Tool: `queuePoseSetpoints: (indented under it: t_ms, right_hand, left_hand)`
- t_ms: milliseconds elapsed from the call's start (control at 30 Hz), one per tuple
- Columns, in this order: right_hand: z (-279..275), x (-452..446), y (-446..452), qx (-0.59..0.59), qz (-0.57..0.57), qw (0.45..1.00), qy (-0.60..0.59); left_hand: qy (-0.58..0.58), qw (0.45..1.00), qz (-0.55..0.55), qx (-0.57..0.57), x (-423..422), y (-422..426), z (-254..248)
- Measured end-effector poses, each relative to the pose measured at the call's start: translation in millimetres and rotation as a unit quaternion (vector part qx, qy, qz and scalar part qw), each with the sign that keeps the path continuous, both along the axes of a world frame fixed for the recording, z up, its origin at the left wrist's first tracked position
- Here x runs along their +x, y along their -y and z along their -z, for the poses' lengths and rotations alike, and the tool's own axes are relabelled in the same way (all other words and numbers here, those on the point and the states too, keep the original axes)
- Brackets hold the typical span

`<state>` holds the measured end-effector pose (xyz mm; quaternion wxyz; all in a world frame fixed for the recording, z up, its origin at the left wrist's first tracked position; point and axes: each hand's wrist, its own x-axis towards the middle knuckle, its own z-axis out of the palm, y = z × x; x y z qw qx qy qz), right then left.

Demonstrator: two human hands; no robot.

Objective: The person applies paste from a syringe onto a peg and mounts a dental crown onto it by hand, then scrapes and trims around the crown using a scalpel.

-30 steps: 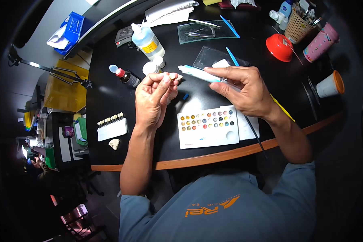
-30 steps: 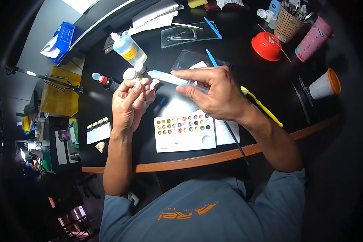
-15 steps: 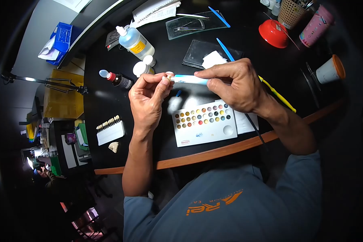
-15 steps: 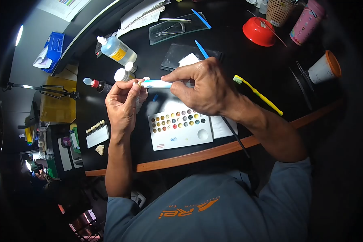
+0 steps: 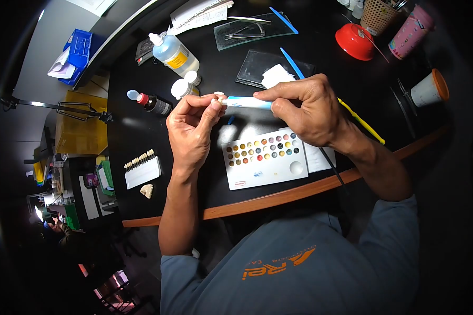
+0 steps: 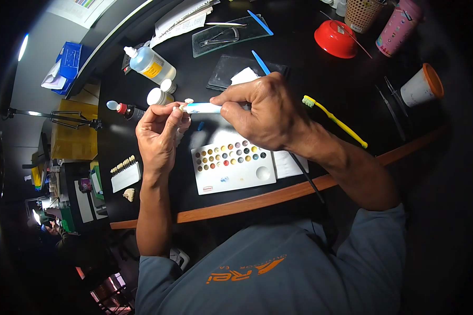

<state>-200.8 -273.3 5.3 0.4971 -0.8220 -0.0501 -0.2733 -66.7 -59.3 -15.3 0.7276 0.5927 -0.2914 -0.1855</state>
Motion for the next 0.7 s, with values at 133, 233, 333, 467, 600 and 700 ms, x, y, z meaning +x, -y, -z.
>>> queuePoseSetpoints:
  t_ms: [133, 233, 333, 467, 600, 700]
  right_hand:
    - [-4.0, -2.2, -1.0, 0.010, 0.001, 1.000, -0.027]
    - [-2.8, -1.6, -0.9, 0.020, 0.000, 0.999, -0.025]
    - [-2.7, -1.3, -0.7, 0.020, 0.000, 1.000, -0.023]
    - [-3.7, -1.6, -1.4, 0.019, 0.003, 1.000, -0.025]
    - [-3.6, -1.9, -1.1, 0.021, 0.003, 0.999, -0.033]
    - [-4.2, -2.0, -1.6, 0.025, 0.002, 0.999, -0.038]
  left_hand:
    - [0.009, 1.000, -0.005, 0.004, 0.9, -0.3, 0.7]
    - [0.008, 1.000, -0.008, 0.002, 0.6, 0.3, 0.3]
    - [0.005, 1.000, -0.006, -0.004, 0.5, 0.6, 0.1]
    - [0.006, 1.000, -0.009, -0.002, 0.4, 0.3, 0.2]
    - [0.009, 1.000, -0.002, -0.008, 1.2, 0.1, 0.5]
    - [0.003, 1.000, 0.005, -0.011, 1.9, -1.2, 0.7]
